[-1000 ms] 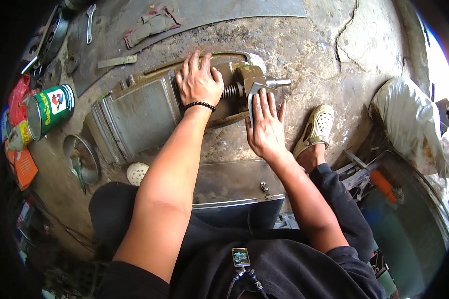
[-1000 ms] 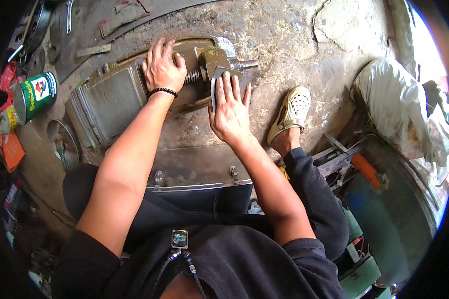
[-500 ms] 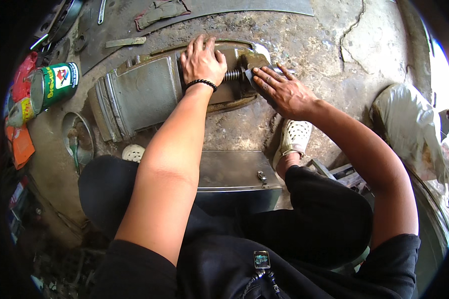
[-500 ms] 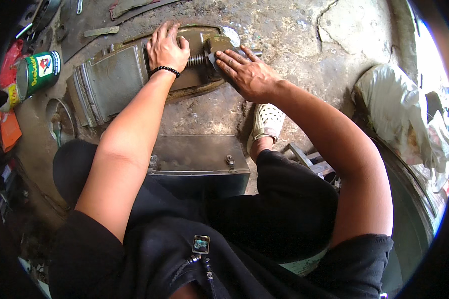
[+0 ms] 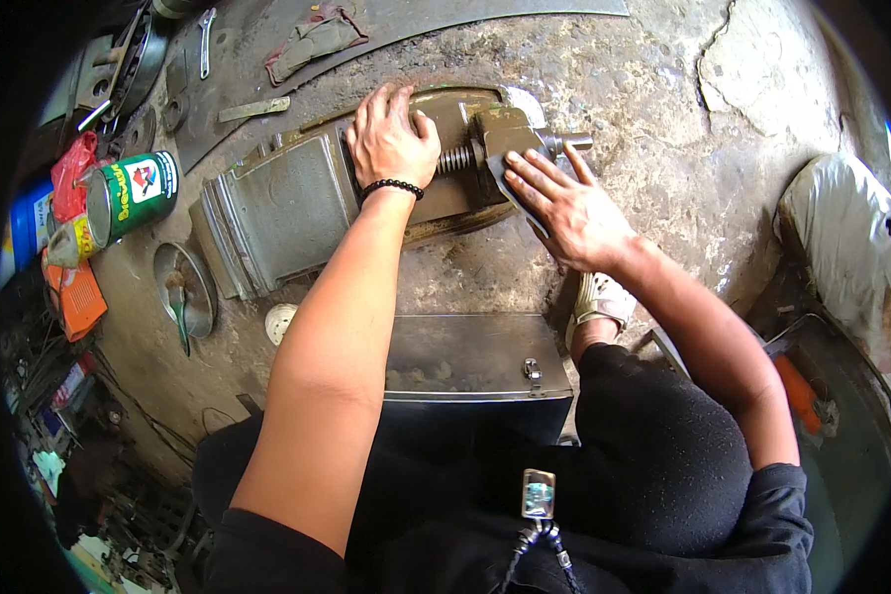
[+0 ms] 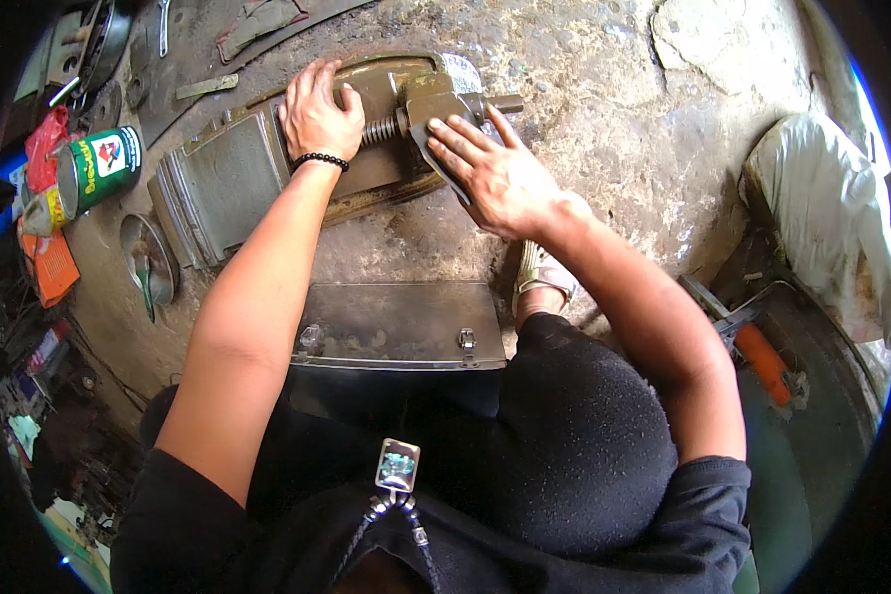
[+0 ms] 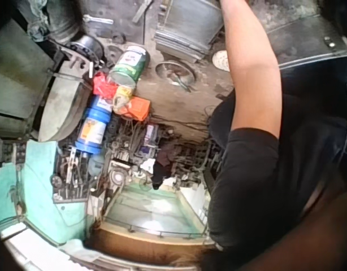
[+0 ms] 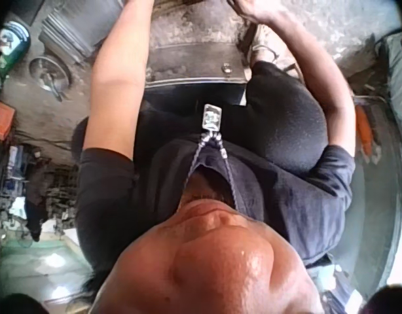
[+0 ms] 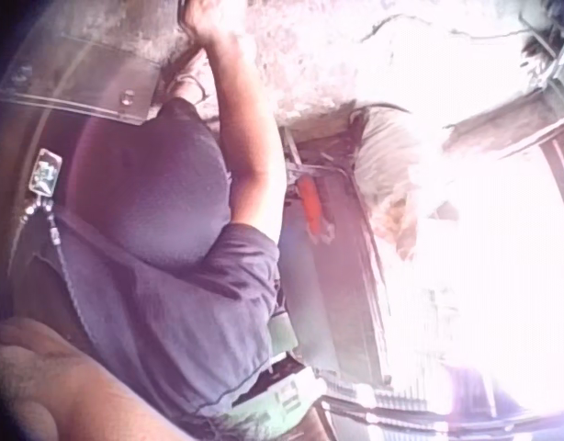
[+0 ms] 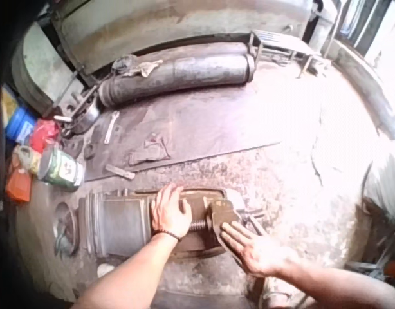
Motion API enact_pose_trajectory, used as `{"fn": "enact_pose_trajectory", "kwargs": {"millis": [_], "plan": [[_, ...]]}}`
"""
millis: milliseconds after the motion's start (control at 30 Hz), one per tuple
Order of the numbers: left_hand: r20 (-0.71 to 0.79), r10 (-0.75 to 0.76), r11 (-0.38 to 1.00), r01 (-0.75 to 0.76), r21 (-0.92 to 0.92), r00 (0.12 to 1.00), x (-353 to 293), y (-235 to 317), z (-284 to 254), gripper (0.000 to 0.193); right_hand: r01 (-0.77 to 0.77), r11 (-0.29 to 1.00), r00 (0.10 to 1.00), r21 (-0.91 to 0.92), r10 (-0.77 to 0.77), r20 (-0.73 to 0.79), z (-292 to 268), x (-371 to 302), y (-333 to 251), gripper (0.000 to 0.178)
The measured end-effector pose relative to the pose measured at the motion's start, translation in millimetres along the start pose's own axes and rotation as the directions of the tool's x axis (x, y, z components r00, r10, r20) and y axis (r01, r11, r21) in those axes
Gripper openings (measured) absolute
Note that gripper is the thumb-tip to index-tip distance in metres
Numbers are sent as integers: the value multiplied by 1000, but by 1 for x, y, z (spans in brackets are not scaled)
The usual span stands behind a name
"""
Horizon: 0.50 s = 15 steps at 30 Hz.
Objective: The person cleans a metal part using a cloth and a sanding block. They wipe the surface with a cloth, then use a sanding block to smooth the metal, repeating the process.
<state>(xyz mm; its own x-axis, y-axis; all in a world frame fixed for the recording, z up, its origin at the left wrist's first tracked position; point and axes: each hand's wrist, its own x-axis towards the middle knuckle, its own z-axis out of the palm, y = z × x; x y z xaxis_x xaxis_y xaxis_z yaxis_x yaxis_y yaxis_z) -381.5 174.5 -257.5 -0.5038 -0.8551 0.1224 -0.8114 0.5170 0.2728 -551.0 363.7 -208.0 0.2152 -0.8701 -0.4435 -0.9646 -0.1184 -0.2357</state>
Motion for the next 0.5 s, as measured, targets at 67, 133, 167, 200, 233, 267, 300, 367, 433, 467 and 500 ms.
{"fn": "enact_pose_trajectory", "kwargs": {"millis": [67, 133, 167, 200, 233, 267, 300, 367, 433, 467, 500], "plan": [[-5, 2, 1000, -2, 11, 1000, 0, 0, 0, 43, 49, 999, 974, -6, -49, -221, -12, 3, 1, 61], [1, -19, 999, 19, 35, 1000, -1, 0, 0, 41, 118, 992, 923, 46, -93, -373, -18, 2, 1, 67], [-30, -16, 1000, 17, 13, 999, 0, 0, 0, 41, 85, 993, 959, 77, -60, -278, -18, 1, 1, 66], [-25, -27, 1000, 27, 3, 999, -2, 1, 0, 41, 45, 998, 978, 42, -35, -208, -16, -1, 1, 66], [-14, -39, 999, 39, -3, 999, -1, 0, 0, 41, 14, 1000, 994, 25, -11, -110, -12, -4, 1, 67], [-15, -2, 1000, 2, -2, 1000, -2, 1, 0, 41, -18, 997, 998, 70, 22, -55, -8, -4, 1, 67], [-3, 19, 1000, -19, 0, 1000, -1, 1, 0, 40, 12, 996, 990, 92, 1, -142, -3, -6, 1, 66], [8, 3, 1000, -3, 16, 1000, -2, 2, 0, 40, 28, 994, 956, 103, 4, -294, 4, -3, 3, 66], [21, 3, 1000, -3, 15, 1000, -1, 2, 0, 40, 100, 991, 908, 90, -54, -416, 2, 2, 4, 66], [29, -6, 1000, 5, 13, 1000, -1, 2, -1, 40, 73, 994, 945, 86, -41, -324, -2, 1, 5, 65], [36, -19, 1000, 18, 16, 999, 0, 2, -1, 40, 61, 995, 970, 80, -40, -239, -7, 5, 5, 64]]}}
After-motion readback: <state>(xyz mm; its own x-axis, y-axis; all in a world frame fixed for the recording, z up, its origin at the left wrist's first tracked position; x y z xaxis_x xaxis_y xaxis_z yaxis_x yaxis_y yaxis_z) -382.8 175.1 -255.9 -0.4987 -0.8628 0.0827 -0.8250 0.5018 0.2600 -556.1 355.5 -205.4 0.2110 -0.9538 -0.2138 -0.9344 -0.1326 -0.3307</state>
